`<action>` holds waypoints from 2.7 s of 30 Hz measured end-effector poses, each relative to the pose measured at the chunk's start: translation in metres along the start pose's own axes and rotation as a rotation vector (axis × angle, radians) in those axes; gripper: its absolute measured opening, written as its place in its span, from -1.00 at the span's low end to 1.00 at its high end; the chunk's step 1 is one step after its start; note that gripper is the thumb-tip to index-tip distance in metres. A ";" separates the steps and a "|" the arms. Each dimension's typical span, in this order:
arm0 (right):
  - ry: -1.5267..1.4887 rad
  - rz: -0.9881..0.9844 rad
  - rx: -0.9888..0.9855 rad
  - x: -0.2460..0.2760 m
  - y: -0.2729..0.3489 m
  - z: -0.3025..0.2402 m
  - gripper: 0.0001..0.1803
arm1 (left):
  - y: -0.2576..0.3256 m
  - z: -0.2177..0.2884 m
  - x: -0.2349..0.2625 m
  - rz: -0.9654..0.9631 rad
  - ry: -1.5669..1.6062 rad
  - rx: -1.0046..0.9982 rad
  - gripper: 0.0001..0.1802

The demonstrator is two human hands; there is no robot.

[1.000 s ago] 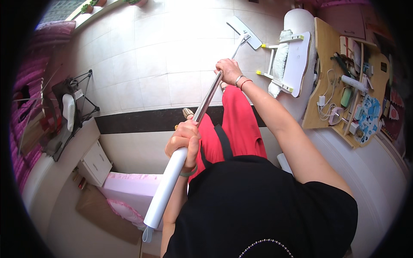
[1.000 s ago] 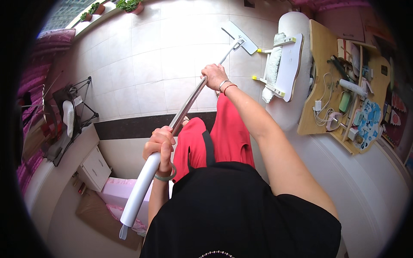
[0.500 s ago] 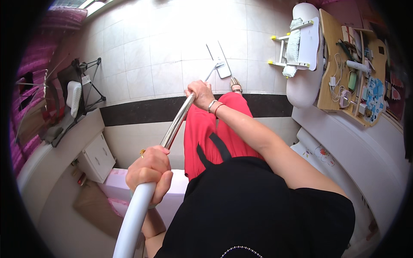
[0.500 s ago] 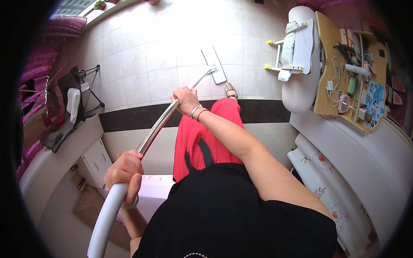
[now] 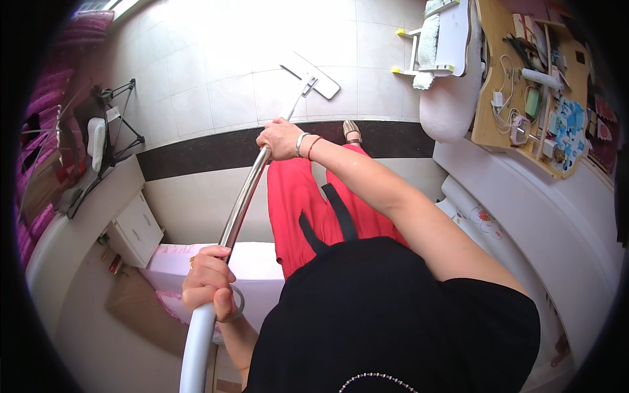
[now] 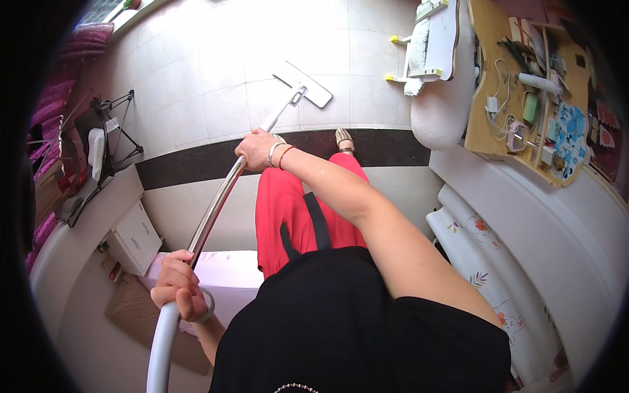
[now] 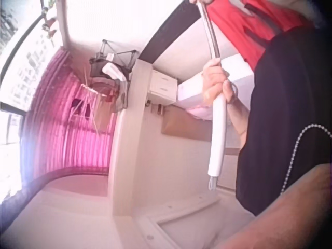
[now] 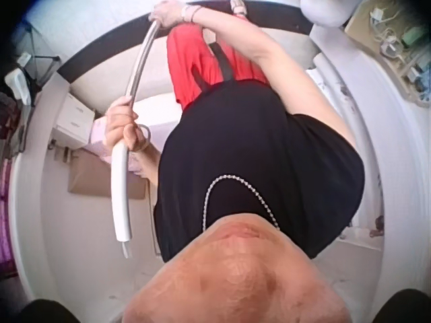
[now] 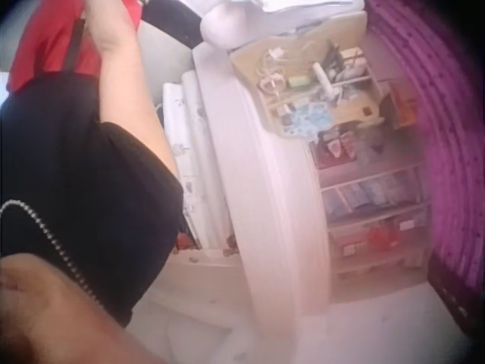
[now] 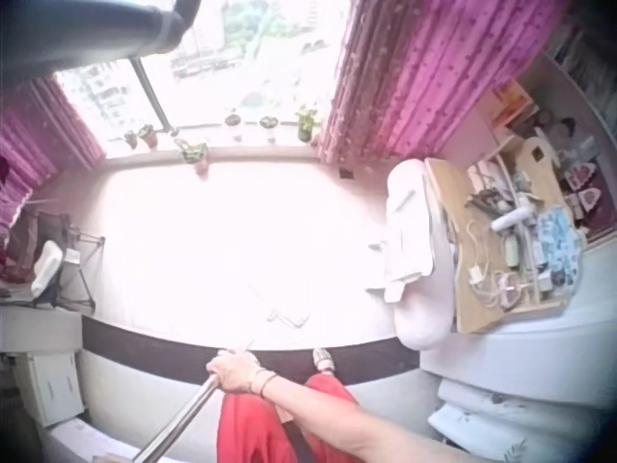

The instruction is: The person uses a flat mop to clean the tiled floor of a balcony. They move the mop back and forth across the surface, covering the area near the window and the central floor space.

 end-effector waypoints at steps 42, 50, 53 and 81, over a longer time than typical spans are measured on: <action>-0.459 0.928 -0.256 0.001 0.036 0.012 -0.70 | -0.062 0.024 -0.044 -0.787 0.110 0.068 -0.66; -0.548 0.929 -0.031 0.018 -0.077 -0.036 -0.64 | -0.063 0.009 -0.010 -0.975 -0.084 0.025 -0.68; -0.438 0.633 -0.064 0.019 -0.081 -0.043 -0.63 | -0.058 0.007 0.002 -0.949 -0.073 0.019 -0.68; -0.230 0.548 -0.022 0.027 -0.044 -0.011 -0.87 | -0.070 -0.031 0.060 -0.589 0.187 0.012 -0.68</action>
Point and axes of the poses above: each hand's wrist, its own y-axis away from the middle knuckle, its own x-axis out of the back of the hand, z = x × y, the point moved 9 cm from there along -y, towards the middle knuckle, and after that the axes turned 7 degrees about -z, right-handed, at the moved point
